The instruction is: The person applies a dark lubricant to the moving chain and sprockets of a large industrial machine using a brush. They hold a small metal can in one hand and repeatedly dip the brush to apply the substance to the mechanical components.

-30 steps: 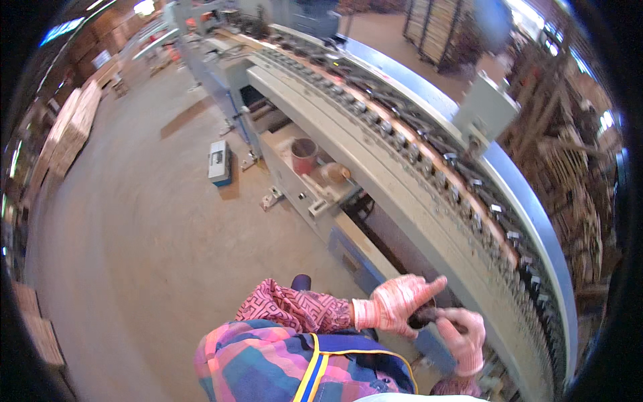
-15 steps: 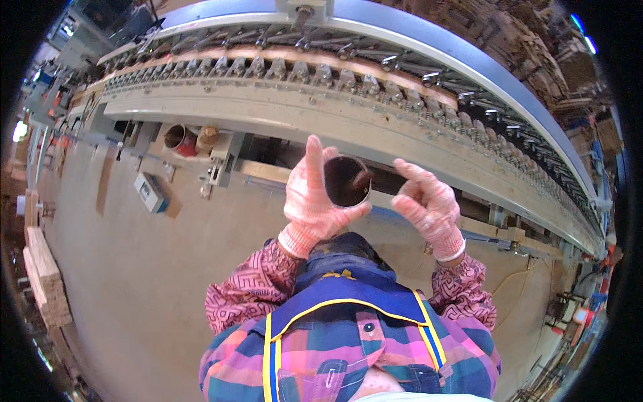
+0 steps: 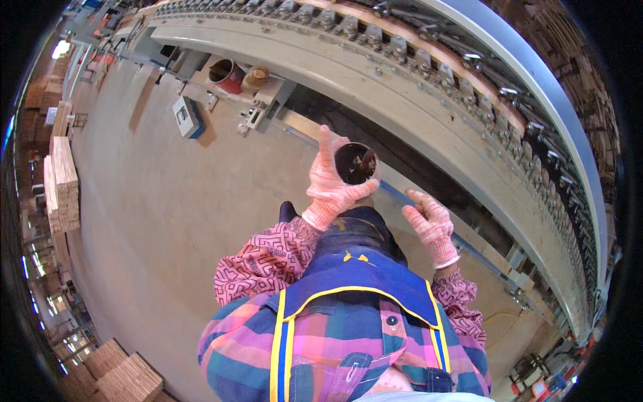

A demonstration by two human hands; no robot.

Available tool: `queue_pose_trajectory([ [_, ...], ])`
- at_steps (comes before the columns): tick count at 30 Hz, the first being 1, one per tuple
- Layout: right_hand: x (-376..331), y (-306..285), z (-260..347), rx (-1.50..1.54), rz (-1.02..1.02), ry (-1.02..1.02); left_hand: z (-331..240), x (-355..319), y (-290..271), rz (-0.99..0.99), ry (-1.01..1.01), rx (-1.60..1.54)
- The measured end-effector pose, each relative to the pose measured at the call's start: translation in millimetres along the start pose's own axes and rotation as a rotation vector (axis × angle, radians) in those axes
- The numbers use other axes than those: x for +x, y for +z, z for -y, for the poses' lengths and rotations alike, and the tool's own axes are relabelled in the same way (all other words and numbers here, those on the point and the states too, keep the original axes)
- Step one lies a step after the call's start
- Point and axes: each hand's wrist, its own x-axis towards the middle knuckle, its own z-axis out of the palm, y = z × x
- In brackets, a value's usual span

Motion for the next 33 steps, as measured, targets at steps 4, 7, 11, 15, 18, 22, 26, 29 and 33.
queue_pose_trajectory([
  [4, 13.8, 22.9, 4.0, -0.039, 0.111, 0.055, 31.8, 6.4, -46.3, -0.091, 0.041, 0.108],
  [7, 27.3, 51.3, 15.3, -0.099, 0.149, 0.043, 49.5, 14.9, -89.8, -0.186, 0.019, 0.061],
  [11, 53.9, 103.9, 68.9, -0.196, 0.226, 0.062, 85.7, 24.8, -156.9, -0.322, -0.060, 0.014],
  [15, 89.1, 183.6, 125.5, -0.252, 0.263, -0.056, 121.3, 48.7, -241.5, -0.380, -0.153, -0.026],
  [18, 110.8, 249.5, 161.7, -0.192, 0.333, -0.150, 157.4, 80.1, -311.2, -0.413, -0.121, -0.079],
  [22, 123.1, 318.2, 231.0, -0.244, 0.490, -0.063, 214.3, 142.7, -383.3, -0.425, -0.042, 0.227],
  [26, 144.8, 356.9, 260.7, -0.221, 0.485, -0.021, 264.7, 222.5, -418.6, -0.401, -0.017, 0.276],
  [29, 176.1, 375.4, 271.7, -0.209, 0.444, -0.019, 304.3, 281.8, -417.8, -0.331, 0.012, 0.302],
  [33, 239.2, 394.4, 295.3, -0.253, 0.360, -0.102, 340.7, 349.1, -398.8, -0.174, -0.034, 0.197],
])
